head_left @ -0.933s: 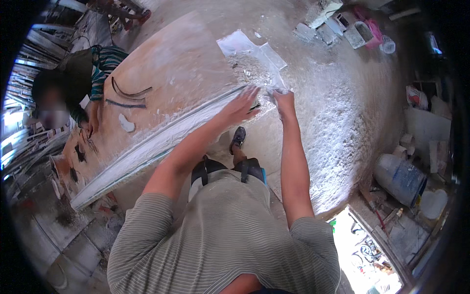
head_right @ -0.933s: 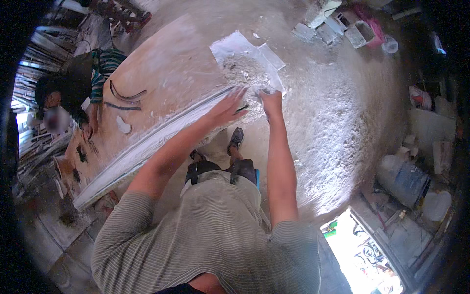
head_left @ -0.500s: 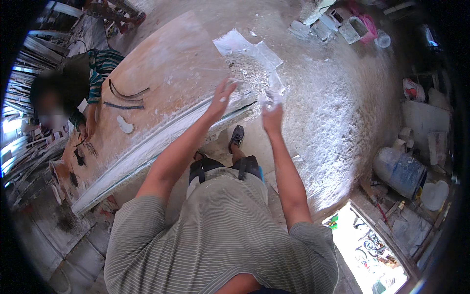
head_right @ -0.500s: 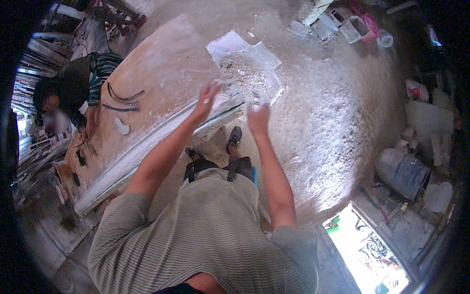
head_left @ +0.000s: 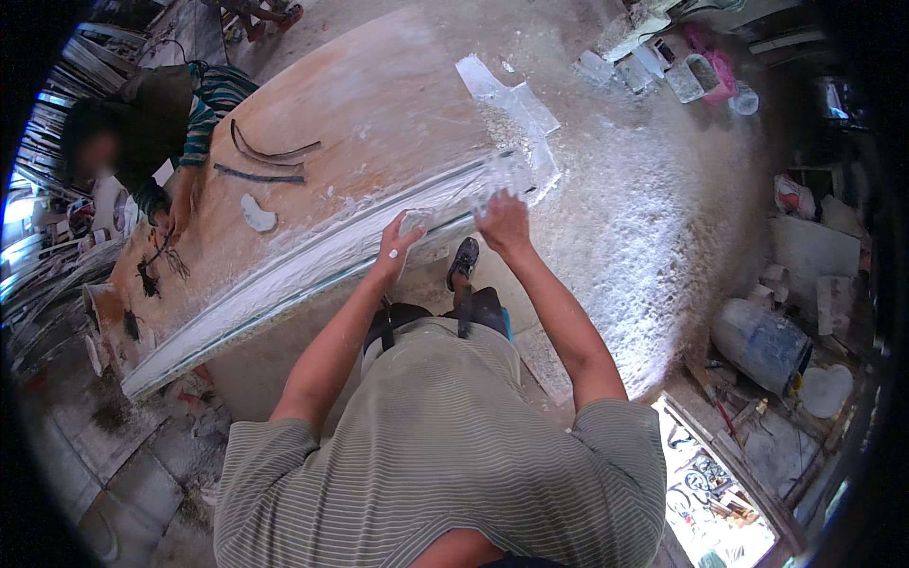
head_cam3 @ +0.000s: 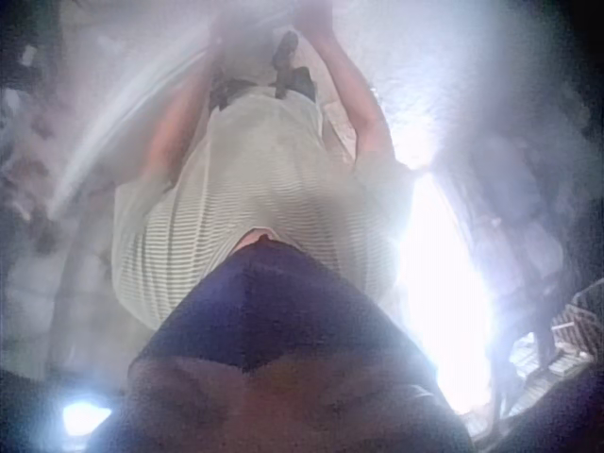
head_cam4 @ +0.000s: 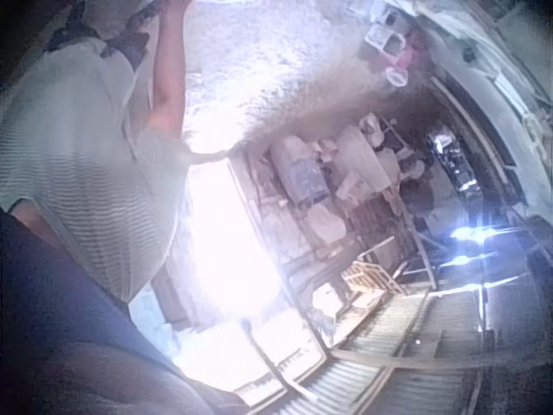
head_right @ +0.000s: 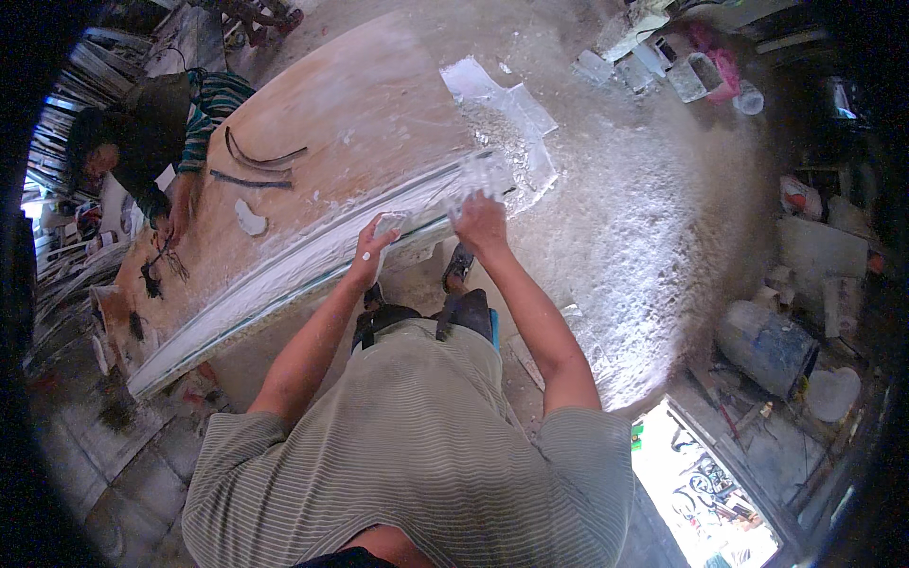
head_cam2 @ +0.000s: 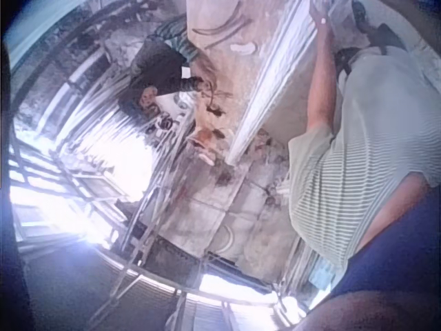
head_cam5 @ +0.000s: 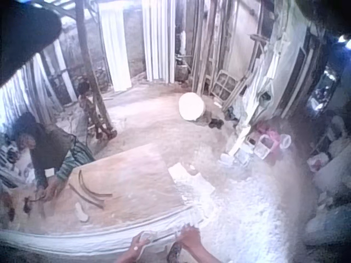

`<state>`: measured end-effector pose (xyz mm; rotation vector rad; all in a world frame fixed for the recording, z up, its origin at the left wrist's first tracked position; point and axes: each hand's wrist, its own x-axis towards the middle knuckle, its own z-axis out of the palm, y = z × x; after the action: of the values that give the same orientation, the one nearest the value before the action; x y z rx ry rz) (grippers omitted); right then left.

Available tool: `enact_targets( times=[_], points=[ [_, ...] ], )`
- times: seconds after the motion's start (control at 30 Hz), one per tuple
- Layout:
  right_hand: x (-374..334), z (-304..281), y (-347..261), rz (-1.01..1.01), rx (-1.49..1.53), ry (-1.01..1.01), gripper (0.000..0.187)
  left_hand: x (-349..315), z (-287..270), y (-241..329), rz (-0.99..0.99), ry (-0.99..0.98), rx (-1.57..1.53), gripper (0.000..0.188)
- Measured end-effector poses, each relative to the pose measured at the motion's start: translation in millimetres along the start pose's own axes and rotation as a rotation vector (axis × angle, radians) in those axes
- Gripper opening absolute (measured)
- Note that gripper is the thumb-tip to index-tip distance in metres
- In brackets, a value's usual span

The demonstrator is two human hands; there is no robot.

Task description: The person scoops white paste from a bucket and spreads it along the edge of a long wooden frame using their hands. They repeatedly smooth the paste along the seam while another person works nearby.

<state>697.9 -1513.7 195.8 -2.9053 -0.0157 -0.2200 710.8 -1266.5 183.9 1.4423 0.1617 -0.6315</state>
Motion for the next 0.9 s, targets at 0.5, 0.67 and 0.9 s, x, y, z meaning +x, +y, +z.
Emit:
enact_targets(
  times=[0.5,0.67,0.9],
  points=[
    [-34.7,102.8,-164.8,0.455,-0.211,0.103,0.058,-87.7,-203.5,27.2,0.345,-0.079,0.843,0.047],
    [-62.7,87.7,-307.0,0.273,0.177,-0.331,0.075,-122.4,-295.3,27.1,0.515,-0.222,1.264,0.05],
    [-80.9,40.6,-341.0,0.068,0.155,-0.027,0.073,-131.4,-340.5,29.1,0.54,-0.656,1.705,0.052]
  ],
)
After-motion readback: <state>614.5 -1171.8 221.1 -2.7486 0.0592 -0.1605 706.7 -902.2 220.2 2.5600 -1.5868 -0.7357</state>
